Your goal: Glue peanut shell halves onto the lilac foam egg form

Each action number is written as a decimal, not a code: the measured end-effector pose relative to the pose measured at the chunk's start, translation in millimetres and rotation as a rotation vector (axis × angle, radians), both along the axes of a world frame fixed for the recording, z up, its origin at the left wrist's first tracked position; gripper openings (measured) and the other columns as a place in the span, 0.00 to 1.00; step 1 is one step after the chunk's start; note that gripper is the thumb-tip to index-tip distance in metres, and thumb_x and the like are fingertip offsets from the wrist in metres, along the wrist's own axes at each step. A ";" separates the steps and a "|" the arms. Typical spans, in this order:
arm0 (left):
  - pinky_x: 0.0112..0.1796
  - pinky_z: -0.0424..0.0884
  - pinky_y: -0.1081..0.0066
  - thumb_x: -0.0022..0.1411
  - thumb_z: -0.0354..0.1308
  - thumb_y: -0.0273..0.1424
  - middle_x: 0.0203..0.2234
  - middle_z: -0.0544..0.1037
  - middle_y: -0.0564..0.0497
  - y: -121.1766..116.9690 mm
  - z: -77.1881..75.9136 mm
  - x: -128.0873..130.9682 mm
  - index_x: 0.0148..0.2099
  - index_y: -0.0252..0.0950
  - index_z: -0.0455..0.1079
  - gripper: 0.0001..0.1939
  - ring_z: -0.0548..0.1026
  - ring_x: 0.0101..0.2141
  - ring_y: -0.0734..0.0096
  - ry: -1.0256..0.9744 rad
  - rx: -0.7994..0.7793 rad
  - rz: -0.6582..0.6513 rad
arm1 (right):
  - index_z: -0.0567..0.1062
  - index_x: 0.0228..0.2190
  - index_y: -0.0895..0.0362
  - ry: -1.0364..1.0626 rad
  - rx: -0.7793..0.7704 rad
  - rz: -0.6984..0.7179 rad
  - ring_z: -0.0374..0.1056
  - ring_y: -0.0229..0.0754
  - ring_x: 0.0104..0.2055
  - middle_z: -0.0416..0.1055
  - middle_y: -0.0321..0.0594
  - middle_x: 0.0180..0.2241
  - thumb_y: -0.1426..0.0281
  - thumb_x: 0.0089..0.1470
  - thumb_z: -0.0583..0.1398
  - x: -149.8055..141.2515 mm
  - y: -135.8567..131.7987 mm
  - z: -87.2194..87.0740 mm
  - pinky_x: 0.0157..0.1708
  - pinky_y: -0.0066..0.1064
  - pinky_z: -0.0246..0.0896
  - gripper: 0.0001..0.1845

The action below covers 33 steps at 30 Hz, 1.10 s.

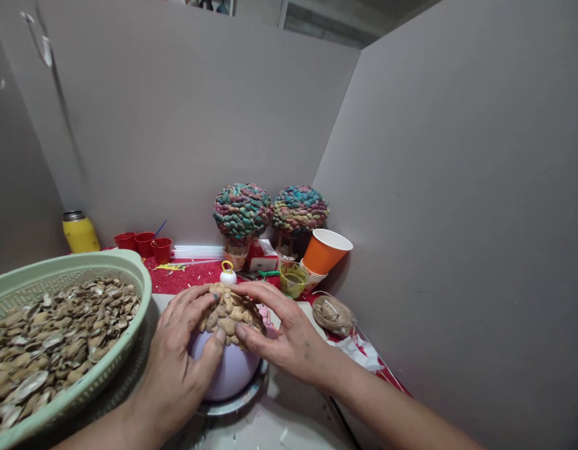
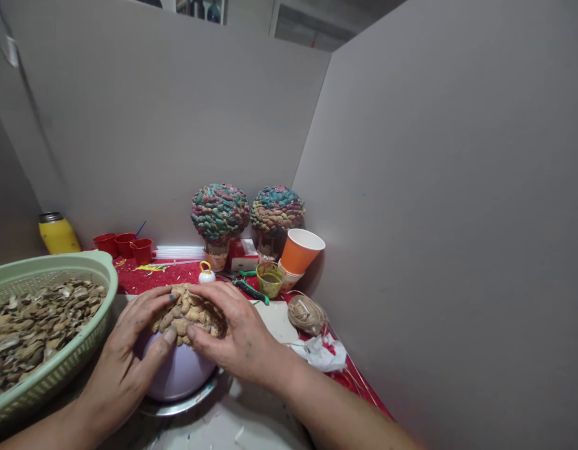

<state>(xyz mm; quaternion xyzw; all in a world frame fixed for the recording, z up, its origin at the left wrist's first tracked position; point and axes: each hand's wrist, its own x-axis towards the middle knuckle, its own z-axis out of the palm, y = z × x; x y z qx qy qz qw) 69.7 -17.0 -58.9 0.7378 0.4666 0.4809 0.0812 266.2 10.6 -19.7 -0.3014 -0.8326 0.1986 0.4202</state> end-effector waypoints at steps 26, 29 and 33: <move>0.57 0.62 0.46 0.64 0.54 0.29 0.54 0.71 0.44 0.5 1.7 3.7 0.54 0.41 0.66 0.16 0.66 0.56 0.54 -0.004 0.013 -0.005 | 0.72 0.48 0.54 0.031 -0.075 -0.018 0.66 0.48 0.50 0.70 0.44 0.47 0.70 0.53 0.60 -3.7 -3.4 3.6 0.51 0.42 0.63 0.19; 0.57 0.61 0.46 0.64 0.54 0.30 0.55 0.70 0.44 0.1 1.8 3.4 0.55 0.41 0.66 0.16 0.65 0.57 0.55 -0.012 -0.005 -0.007 | 0.72 0.48 0.54 0.035 -0.059 -0.032 0.66 0.48 0.51 0.70 0.44 0.48 0.71 0.52 0.61 -4.2 -3.3 3.3 0.52 0.43 0.62 0.19; 0.58 0.59 0.48 0.68 0.49 0.35 0.56 0.69 0.47 -1.9 3.1 1.5 0.55 0.44 0.67 0.15 0.63 0.58 0.56 -0.058 -0.055 -0.040 | 0.72 0.49 0.54 0.052 -0.038 -0.023 0.66 0.48 0.51 0.70 0.44 0.48 0.72 0.52 0.61 -5.9 -3.4 0.7 0.52 0.42 0.62 0.21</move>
